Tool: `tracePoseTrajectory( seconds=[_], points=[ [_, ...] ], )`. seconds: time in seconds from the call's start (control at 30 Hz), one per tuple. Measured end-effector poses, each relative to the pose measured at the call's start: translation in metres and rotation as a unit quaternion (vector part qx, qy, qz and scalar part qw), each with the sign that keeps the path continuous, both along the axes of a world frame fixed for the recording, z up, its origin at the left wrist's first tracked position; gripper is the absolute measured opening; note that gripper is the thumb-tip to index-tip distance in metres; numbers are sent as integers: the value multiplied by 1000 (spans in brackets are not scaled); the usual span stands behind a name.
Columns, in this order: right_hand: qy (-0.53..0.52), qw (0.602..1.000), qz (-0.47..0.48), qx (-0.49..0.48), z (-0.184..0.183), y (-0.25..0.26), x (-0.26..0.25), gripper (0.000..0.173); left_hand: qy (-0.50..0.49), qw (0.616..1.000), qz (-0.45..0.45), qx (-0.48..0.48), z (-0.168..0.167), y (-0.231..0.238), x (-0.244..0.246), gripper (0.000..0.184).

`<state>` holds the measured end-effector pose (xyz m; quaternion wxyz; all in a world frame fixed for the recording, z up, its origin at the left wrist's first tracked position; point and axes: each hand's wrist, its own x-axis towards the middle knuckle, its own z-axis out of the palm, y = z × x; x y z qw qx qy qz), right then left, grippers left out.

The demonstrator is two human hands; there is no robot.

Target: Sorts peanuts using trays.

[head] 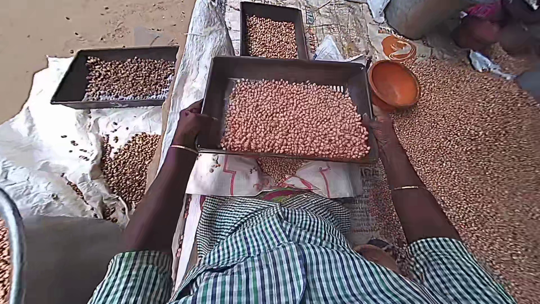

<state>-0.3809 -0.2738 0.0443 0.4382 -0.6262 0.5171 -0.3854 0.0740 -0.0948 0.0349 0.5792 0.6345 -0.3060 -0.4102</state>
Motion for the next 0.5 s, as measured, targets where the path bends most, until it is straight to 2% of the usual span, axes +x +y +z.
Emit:
tracePoseTrajectory(
  seconds=[0.1,0.2,0.27,0.33,0.37,0.43,0.5],
  points=[
    [-42,998,-42,3,-5,66,28,62,-34,999,15,10,-7,46,25,59],
    [-85,991,-104,18,-41,119,3,67,-31,999,16,6,7,76,-6,66],
    [-77,987,-117,75,-50,104,-22,64,-14,1000,-4,14,35,52,-33,65],
    [-45,984,-102,139,-36,53,-24,56,-18,998,-16,63,48,10,-31,54],
    [-27,984,-83,156,-25,29,-13,51,-25,995,-12,95,45,-8,-18,47],
    [-30,988,-60,139,-3,10,15,47,-16,991,11,131,21,-11,10,41],
    [-47,995,-44,80,3,39,30,51,-20,995,28,98,-6,30,20,50]
  ],
)
